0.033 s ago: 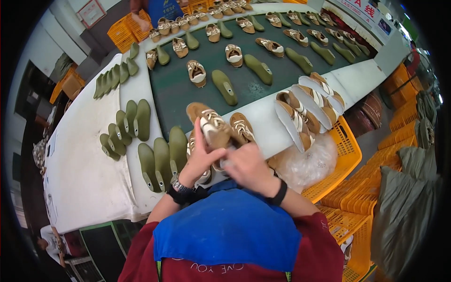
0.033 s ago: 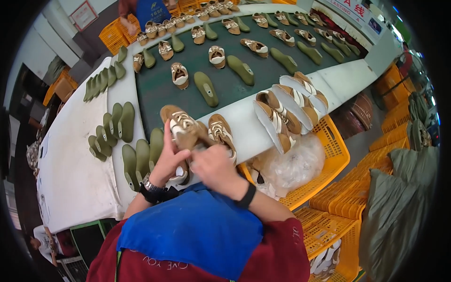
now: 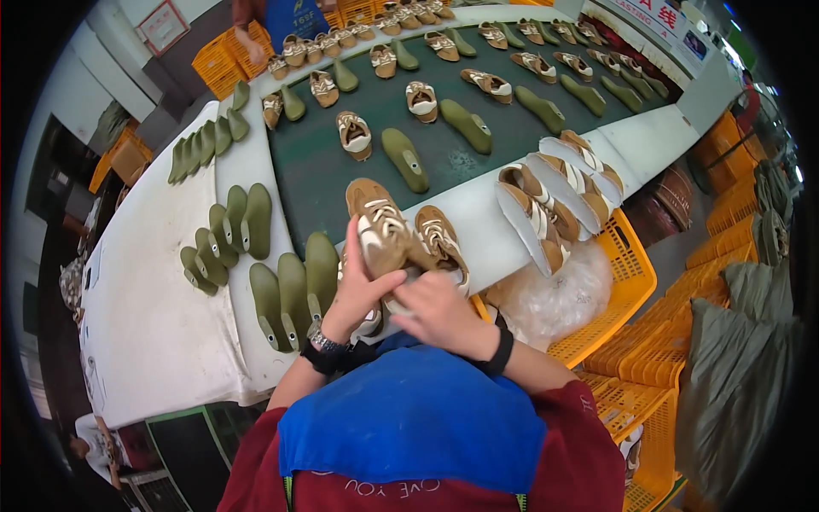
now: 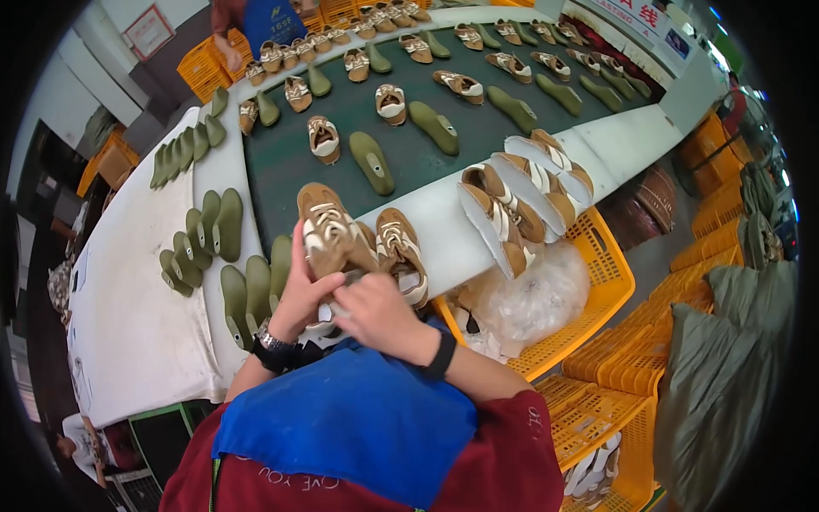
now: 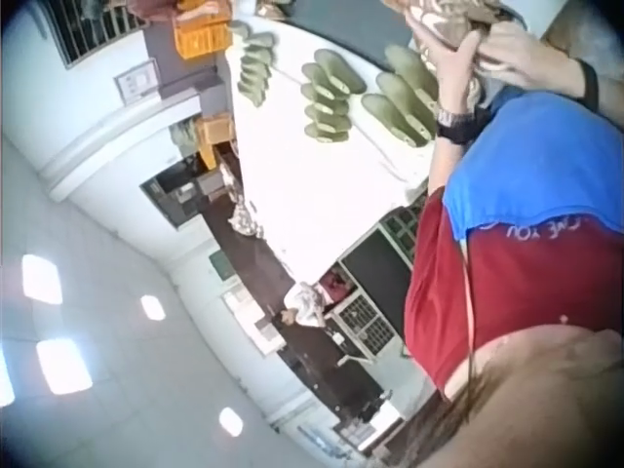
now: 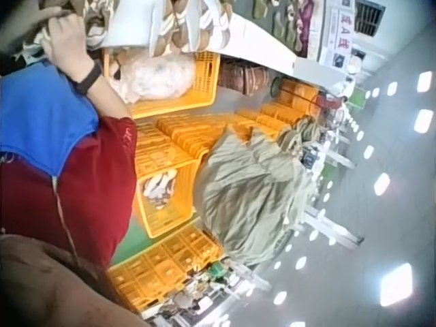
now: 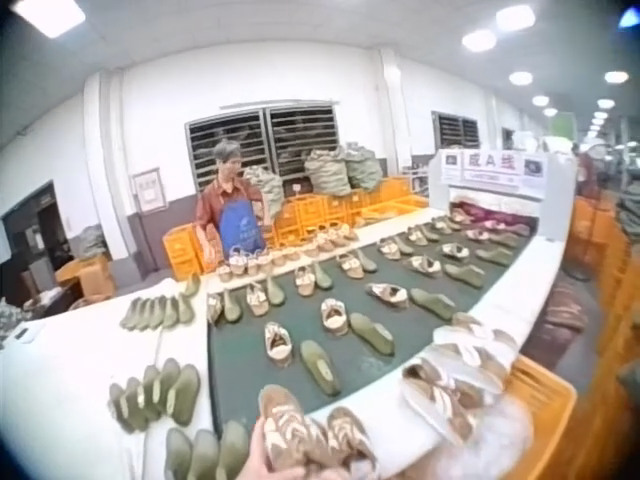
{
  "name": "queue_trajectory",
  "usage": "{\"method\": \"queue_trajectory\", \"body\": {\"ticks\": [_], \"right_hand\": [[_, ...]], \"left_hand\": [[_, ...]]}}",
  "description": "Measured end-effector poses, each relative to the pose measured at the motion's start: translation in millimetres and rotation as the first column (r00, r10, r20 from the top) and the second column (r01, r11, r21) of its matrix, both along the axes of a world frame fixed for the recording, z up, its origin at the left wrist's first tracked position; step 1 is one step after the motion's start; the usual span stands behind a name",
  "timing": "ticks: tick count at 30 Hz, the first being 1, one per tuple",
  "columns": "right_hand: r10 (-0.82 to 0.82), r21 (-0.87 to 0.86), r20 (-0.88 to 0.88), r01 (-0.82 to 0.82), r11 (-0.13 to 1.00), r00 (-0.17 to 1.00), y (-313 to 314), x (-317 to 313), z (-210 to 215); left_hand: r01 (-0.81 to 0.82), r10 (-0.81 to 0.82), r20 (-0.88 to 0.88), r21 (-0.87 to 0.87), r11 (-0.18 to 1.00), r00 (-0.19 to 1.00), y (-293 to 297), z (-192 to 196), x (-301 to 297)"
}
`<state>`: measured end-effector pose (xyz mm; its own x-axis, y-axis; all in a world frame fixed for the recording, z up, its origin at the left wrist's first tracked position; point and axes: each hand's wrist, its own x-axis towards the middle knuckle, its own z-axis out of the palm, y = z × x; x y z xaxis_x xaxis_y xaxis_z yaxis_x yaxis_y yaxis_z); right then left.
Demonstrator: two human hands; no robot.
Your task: The recorder is pairing shoes with green shoe lasts and organizing them on the work table/conveyor area.
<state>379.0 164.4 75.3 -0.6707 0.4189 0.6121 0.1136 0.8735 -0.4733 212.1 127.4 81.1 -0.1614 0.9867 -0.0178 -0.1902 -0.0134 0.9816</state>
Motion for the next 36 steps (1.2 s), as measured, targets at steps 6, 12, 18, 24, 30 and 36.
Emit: {"method": "queue_trajectory", "body": {"ticks": [6,12,18,24,30,36], "right_hand": [[0.044,-0.164,-0.152,-0.069,0.984,0.987,15.3,-9.1,12.2],[-0.002,-0.251,-0.093,-0.021,0.968,0.996,30.1,-23.2,11.1],[0.011,-0.345,-0.125,-0.054,0.937,0.992,31.4,-22.8,11.2],[-0.009,-0.295,-0.123,-0.028,0.955,0.992,34.9,-24.2,6.0],[-0.115,-0.353,-0.249,0.020,0.935,0.962,38.2,-22.4,12.1],[-0.086,-0.122,-0.104,0.073,0.990,0.991,48.5,-17.1,9.8]], "left_hand": [[-0.206,0.218,-0.189,0.082,0.975,0.958,-23.9,-2.1,-18.7],[-0.160,0.180,-0.480,0.083,0.984,0.858,-29.8,15.0,-9.4],[-0.172,0.462,-0.831,0.429,0.887,0.309,-25.3,12.9,-7.0],[-0.149,0.523,-0.784,0.504,0.851,0.335,-19.6,15.5,-5.3],[-0.147,0.540,-0.741,0.530,0.835,0.398,-8.3,20.7,0.2],[-0.153,0.487,-0.765,0.469,0.870,0.422,3.3,21.6,0.5]]}}
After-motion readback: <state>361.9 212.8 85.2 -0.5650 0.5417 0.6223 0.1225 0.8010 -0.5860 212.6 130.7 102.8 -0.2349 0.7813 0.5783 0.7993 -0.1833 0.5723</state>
